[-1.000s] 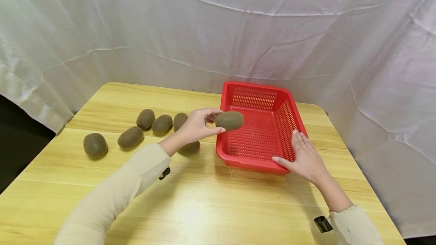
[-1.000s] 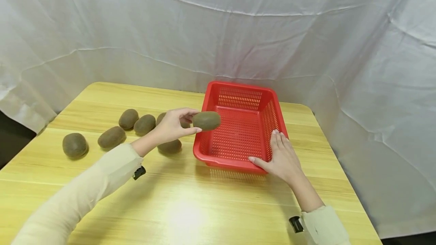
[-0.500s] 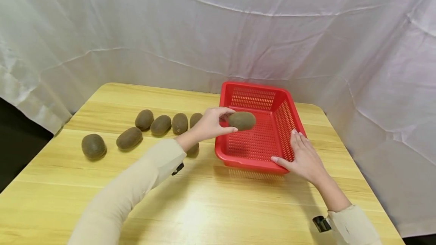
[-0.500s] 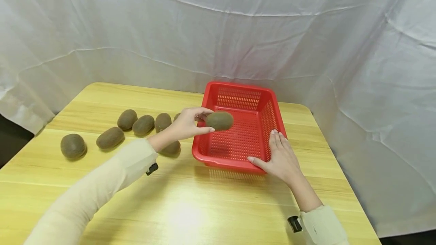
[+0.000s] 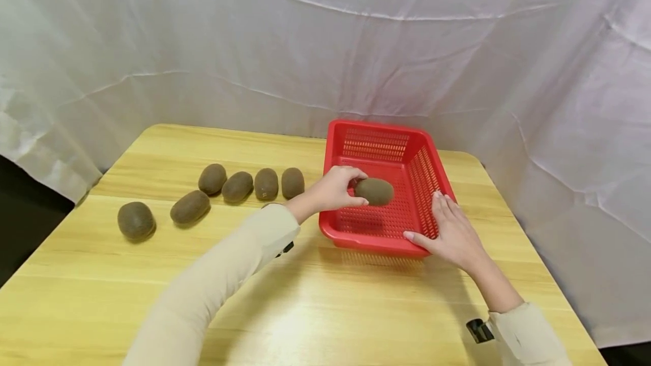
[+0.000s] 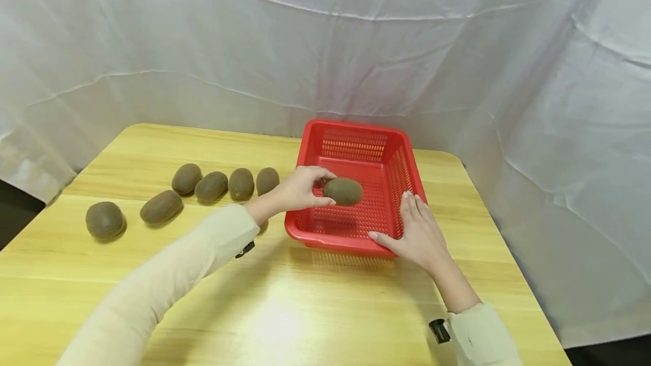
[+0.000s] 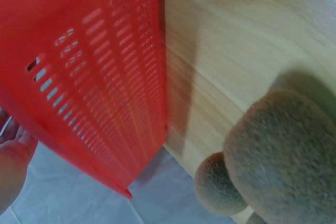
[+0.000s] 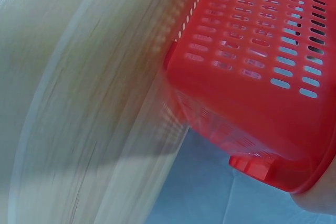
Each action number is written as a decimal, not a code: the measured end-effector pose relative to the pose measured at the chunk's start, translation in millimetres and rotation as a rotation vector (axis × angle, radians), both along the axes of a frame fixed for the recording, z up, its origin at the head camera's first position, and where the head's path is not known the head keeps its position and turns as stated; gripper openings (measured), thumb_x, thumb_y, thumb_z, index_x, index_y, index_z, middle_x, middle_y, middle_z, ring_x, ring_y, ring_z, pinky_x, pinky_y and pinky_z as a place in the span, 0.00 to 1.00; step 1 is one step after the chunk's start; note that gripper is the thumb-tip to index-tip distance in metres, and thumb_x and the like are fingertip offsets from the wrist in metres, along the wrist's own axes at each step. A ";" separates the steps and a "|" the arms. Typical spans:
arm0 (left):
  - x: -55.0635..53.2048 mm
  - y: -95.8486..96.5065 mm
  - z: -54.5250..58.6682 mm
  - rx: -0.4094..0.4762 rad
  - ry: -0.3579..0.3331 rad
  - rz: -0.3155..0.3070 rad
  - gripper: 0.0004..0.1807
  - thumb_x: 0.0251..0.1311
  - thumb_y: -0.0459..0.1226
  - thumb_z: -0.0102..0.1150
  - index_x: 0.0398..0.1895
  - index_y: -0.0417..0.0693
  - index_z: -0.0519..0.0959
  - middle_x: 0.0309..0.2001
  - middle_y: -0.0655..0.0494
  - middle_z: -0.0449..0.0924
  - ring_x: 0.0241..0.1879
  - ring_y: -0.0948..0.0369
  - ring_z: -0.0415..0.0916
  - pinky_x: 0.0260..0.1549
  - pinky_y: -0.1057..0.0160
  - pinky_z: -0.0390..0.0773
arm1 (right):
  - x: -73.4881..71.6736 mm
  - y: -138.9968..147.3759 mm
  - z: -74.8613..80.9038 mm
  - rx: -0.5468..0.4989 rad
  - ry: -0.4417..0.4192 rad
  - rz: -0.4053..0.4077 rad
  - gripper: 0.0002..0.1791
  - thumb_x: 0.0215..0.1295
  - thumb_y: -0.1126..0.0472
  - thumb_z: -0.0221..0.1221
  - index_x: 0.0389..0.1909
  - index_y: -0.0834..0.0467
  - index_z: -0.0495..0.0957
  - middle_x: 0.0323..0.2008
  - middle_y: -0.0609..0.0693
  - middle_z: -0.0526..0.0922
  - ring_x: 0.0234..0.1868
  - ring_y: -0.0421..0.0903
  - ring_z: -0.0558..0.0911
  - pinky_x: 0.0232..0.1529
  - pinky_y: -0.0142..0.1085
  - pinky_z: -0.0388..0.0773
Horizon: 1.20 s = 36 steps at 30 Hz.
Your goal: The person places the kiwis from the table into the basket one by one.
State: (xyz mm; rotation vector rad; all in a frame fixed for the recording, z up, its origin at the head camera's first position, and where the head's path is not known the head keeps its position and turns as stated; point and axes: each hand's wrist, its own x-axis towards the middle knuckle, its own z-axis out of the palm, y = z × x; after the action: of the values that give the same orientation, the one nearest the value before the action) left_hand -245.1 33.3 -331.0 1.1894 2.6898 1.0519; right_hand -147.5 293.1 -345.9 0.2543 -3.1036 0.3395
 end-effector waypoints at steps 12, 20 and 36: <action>-5.4 31.7 -8.6 -0.284 0.013 -0.109 0.21 0.51 0.38 0.67 0.49 0.39 0.77 0.45 0.50 0.80 0.45 0.59 0.75 0.45 0.65 0.75 | 0.8 6.7 2.0 -0.011 -0.007 -0.004 0.59 0.56 0.32 0.53 0.68 0.74 0.42 0.70 0.70 0.44 0.71 0.67 0.44 0.68 0.59 0.45; 0.6 40.2 -16.6 -0.429 -0.042 -0.157 0.15 0.48 0.35 0.68 0.41 0.41 0.79 0.39 0.52 0.81 0.38 0.63 0.73 0.35 0.71 0.74 | -1.0 6.6 -0.7 -0.012 -0.001 0.001 0.59 0.56 0.32 0.53 0.69 0.73 0.41 0.70 0.70 0.44 0.71 0.67 0.45 0.68 0.60 0.46; 13.0 38.0 -16.4 -0.528 -0.094 -0.110 0.13 0.54 0.36 0.64 0.43 0.42 0.80 0.42 0.52 0.82 0.39 0.63 0.77 0.37 0.71 0.76 | -4.3 3.2 -4.0 -0.011 0.004 0.013 0.59 0.55 0.32 0.54 0.69 0.73 0.42 0.70 0.70 0.45 0.71 0.67 0.46 0.68 0.59 0.46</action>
State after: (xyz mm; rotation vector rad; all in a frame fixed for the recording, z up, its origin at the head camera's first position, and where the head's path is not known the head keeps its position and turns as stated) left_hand -232.1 71.3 -347.4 1.1251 2.5505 0.3330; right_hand -151.8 296.3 -350.0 0.2740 -3.0963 0.3550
